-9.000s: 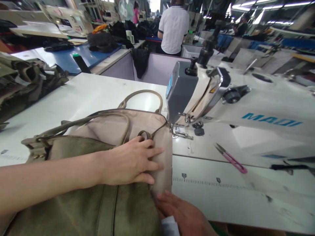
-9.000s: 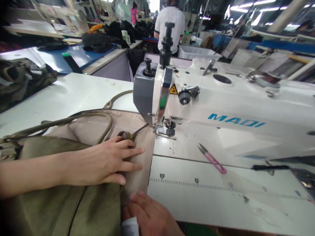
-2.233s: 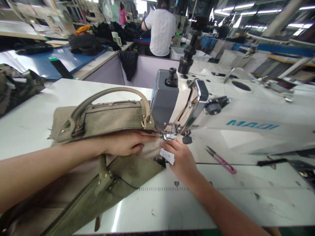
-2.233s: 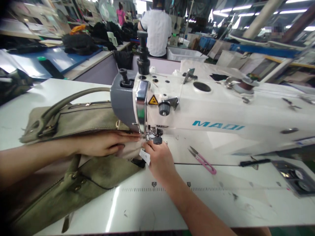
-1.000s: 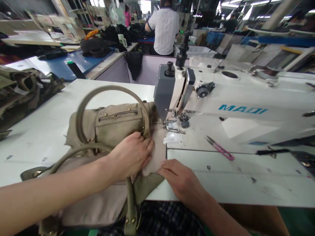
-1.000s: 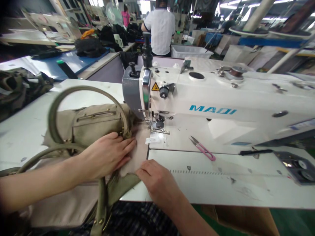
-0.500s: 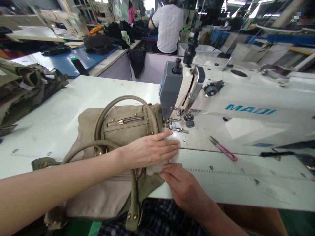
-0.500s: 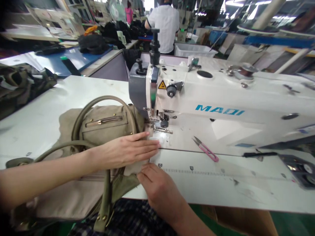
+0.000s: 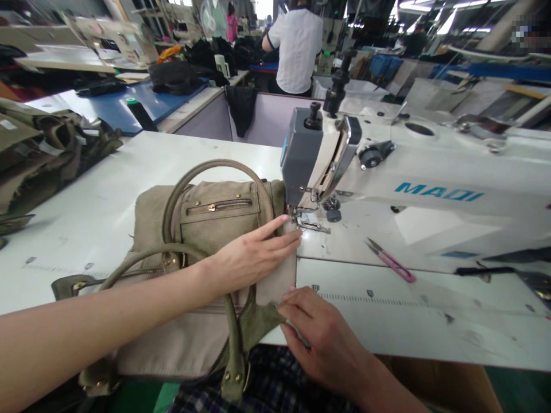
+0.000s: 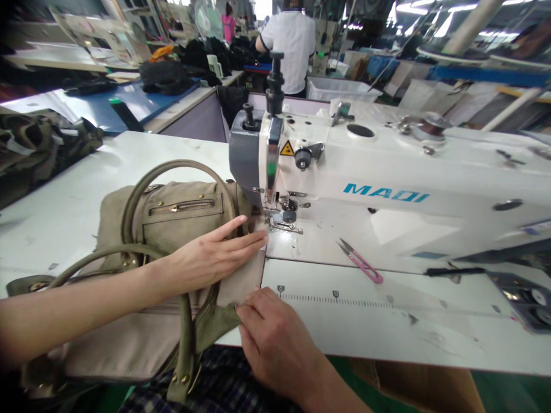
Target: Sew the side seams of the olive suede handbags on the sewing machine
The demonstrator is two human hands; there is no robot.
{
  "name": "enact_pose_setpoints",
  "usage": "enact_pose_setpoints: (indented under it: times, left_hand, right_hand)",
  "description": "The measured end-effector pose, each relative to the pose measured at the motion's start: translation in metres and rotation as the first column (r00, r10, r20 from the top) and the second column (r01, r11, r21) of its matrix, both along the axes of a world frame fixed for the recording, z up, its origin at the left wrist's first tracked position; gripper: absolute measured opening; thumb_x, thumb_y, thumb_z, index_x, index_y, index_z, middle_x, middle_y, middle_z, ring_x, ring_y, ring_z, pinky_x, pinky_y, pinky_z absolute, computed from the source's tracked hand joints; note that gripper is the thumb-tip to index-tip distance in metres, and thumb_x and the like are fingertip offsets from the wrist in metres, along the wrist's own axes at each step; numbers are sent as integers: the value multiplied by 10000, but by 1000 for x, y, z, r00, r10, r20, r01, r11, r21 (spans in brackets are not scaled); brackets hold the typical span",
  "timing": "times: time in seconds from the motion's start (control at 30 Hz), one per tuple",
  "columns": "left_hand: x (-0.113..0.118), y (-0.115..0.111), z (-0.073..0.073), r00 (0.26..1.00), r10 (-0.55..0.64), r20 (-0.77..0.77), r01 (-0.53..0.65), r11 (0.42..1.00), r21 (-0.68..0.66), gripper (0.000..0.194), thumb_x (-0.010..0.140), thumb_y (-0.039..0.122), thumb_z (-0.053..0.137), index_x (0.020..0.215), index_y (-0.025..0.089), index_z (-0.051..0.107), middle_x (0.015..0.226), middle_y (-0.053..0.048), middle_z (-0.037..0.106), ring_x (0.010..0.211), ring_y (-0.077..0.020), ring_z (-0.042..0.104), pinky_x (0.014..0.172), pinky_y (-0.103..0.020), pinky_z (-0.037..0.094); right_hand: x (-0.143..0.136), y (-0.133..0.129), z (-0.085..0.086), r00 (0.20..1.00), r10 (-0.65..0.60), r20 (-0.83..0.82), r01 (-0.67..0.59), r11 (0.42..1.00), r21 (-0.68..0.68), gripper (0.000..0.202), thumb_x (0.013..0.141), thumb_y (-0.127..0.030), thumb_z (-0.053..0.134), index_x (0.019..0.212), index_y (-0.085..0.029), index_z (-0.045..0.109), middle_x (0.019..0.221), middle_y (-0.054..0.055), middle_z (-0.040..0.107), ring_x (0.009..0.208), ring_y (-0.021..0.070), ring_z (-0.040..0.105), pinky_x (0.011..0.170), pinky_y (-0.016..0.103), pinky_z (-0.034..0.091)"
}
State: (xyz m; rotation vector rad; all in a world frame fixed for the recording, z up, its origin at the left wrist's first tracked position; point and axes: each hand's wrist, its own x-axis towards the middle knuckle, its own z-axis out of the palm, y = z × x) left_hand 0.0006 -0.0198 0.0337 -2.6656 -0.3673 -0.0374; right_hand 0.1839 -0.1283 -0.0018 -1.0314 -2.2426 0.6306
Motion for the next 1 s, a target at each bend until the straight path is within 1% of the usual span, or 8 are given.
enact_pose_setpoints:
  times: [0.13, 0.23, 0.33, 0.4, 0.5, 0.57, 0.77, 1.0]
  left_hand:
    - [3, 2, 1, 997, 63, -34, -66, 994, -92, 215, 912, 165, 570, 1091, 124, 681, 1172, -84, 667, 1120, -227, 572, 1092, -420, 345]
    - [1, 5, 1, 990, 124, -72, -132, 983, -129, 194, 927, 169, 556, 1062, 129, 689, 1188, -80, 665, 1035, -212, 588, 960, -368, 399]
    - [-6, 7, -1, 996, 93, -4, -92, 982, -168, 213, 929, 175, 553, 1100, 139, 676, 1320, -72, 599, 1194, -224, 516, 1058, -391, 311]
    - [-10, 8, -3, 996, 78, 34, -69, 976, -207, 220, 940, 169, 534, 1113, 150, 668, 1315, -59, 602, 1240, -219, 485, 1124, -407, 231]
    - [-12, 11, -7, 995, 94, 35, -81, 961, -265, 203, 947, 168, 523, 1082, 160, 675, 1197, -59, 656, 1142, -215, 547, 1121, -414, 245]
    - [-10, 16, -8, 996, 80, 33, -67, 958, -280, 205, 940, 161, 530, 1083, 155, 676, 1189, -66, 655, 1112, -219, 560, 1130, -423, 239]
    - [-5, 43, -12, 997, 72, 29, -62, 963, -264, 311, 962, 128, 447, 1215, 122, 628, 1150, -80, 667, 1075, -216, 569, 1160, -424, 189]
    - [2, 67, -13, 996, 87, 25, -77, 961, -264, 299, 968, 149, 440, 1183, 142, 647, 1202, -93, 644, 1147, -217, 552, 1160, -445, 186]
  right_hand:
    - [1, 1, -1, 999, 3, 54, -5, 999, 35, 169, 903, -62, 480, 896, -161, 617, 869, 96, 635, 868, 224, 607, 820, 356, 563]
    - [3, 1, -5, 996, 12, 91, -18, 997, 71, 186, 921, -77, 479, 859, -184, 617, 848, 84, 645, 845, 204, 622, 765, 305, 559]
    - [5, 3, -7, 997, 30, 68, -36, 996, 80, 231, 949, -93, 434, 853, -186, 622, 831, 82, 656, 833, 198, 628, 761, 300, 557]
    - [6, 4, -7, 998, 47, 34, -50, 996, 79, 269, 967, -100, 397, 851, -181, 625, 837, 88, 663, 826, 196, 629, 753, 300, 558]
    - [8, 8, -6, 997, 80, 12, -80, 994, 67, 276, 969, -99, 387, 865, -176, 631, 865, 98, 671, 824, 192, 634, 742, 291, 560]
    - [8, 12, -5, 996, 85, 26, -86, 995, 55, 260, 958, -92, 403, 884, -180, 637, 867, 96, 674, 827, 193, 639, 747, 291, 562]
    - [13, 33, -10, 996, 87, -14, -86, 994, 65, 224, 941, -91, 456, 908, -167, 664, 875, 98, 686, 844, 205, 659, 788, 318, 574]
    - [22, 60, -16, 995, 75, -69, -65, 988, 140, 169, 952, -138, 516, 939, -154, 683, 905, 99, 700, 860, 197, 676, 825, 333, 581]
